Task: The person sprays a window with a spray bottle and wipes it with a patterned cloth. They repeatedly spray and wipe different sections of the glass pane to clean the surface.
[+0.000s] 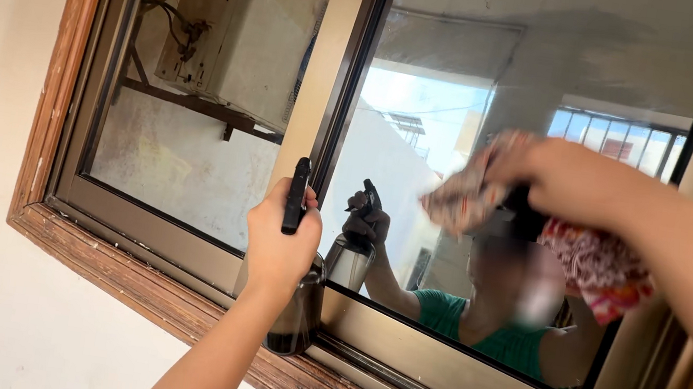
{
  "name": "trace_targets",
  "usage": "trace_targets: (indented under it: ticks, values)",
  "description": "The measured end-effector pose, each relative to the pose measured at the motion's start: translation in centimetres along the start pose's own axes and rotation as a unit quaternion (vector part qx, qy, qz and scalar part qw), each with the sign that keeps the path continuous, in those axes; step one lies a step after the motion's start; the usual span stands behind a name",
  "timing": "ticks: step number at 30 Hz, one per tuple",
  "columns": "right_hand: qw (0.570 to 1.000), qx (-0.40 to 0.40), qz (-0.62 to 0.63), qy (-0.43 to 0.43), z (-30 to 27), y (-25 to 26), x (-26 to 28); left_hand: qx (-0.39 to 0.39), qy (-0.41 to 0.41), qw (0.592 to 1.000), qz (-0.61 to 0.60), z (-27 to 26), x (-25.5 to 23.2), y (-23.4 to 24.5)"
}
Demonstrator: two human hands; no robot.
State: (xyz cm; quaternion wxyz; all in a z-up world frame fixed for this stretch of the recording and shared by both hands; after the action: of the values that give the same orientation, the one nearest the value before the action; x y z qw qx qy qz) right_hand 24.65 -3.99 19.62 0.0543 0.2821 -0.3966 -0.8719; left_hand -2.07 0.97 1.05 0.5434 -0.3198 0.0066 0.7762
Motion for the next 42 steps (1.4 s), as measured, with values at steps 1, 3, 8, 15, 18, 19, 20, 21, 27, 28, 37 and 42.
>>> trace_targets:
  ticks: [1,3,8,15,18,19,20,21,27,28,37,42]
  values:
    - [0.996,-0.035,-0.028,-0.082,-0.3,1.4,-1.1,-0.002,-0.006,1.0,-0.004,-0.2,0.1,0.0]
    - [0.979,-0.195,-0.037,-0.051,-0.7,2.8,-1.0,-0.006,-0.022,1.0,-0.009,-0.2,0.0,0.1]
    - [0.906,-0.417,-0.046,-0.055,-1.1,-0.5,-0.7,-0.002,0.006,1.0,0.005,-0.2,-0.2,0.2]
    - [0.835,-0.509,0.011,-0.209,-3.9,-10.6,-0.4,0.007,0.005,1.0,0.005,0.1,-0.2,-0.1]
    - [0.812,-0.506,-0.012,-0.291,-4.9,-13.2,1.2,0.004,-0.013,1.0,0.013,0.2,-0.1,-0.2]
    - [0.804,-0.503,-0.026,-0.317,-4.9,-13.9,1.9,0.006,-0.019,1.0,0.004,0.1,-0.1,-0.2]
    - [0.799,-0.508,-0.02,-0.32,-4.6,-14.2,2.5,0.006,-0.027,1.0,-0.005,0.1,-0.1,-0.1]
    - [0.795,-0.513,-0.014,-0.323,-4.3,-14.5,3.0,0.006,-0.034,0.999,-0.015,0.1,-0.1,-0.1]
    - [0.791,-0.513,0.031,-0.331,0.0,-16.6,7.1,0.019,-0.002,0.999,-0.041,0.0,-0.4,0.2]
    - [0.792,-0.518,0.036,-0.321,0.8,-16.9,7.8,0.021,-0.002,0.999,-0.045,0.1,-0.5,0.2]
    - [0.849,-0.484,0.038,-0.208,8.6,-18.1,14.0,0.013,-0.066,0.997,-0.03,0.2,0.0,0.2]
    - [0.884,-0.444,0.034,-0.141,11.4,-20.2,16.3,0.017,-0.054,0.997,-0.049,0.2,0.7,0.0]
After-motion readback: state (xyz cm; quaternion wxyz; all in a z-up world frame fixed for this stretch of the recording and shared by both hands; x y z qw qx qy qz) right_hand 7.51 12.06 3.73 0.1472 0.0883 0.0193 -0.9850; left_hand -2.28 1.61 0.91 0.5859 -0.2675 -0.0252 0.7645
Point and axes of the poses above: each hand's wrist, its own z-axis towards the middle knuckle, its own y-axis out of the back of the hand, x = y × z, the point moved 3 cm from there along z, towards the middle knuckle, and after that the axes turned 8 degrees about -y, right-handed, at the moved point
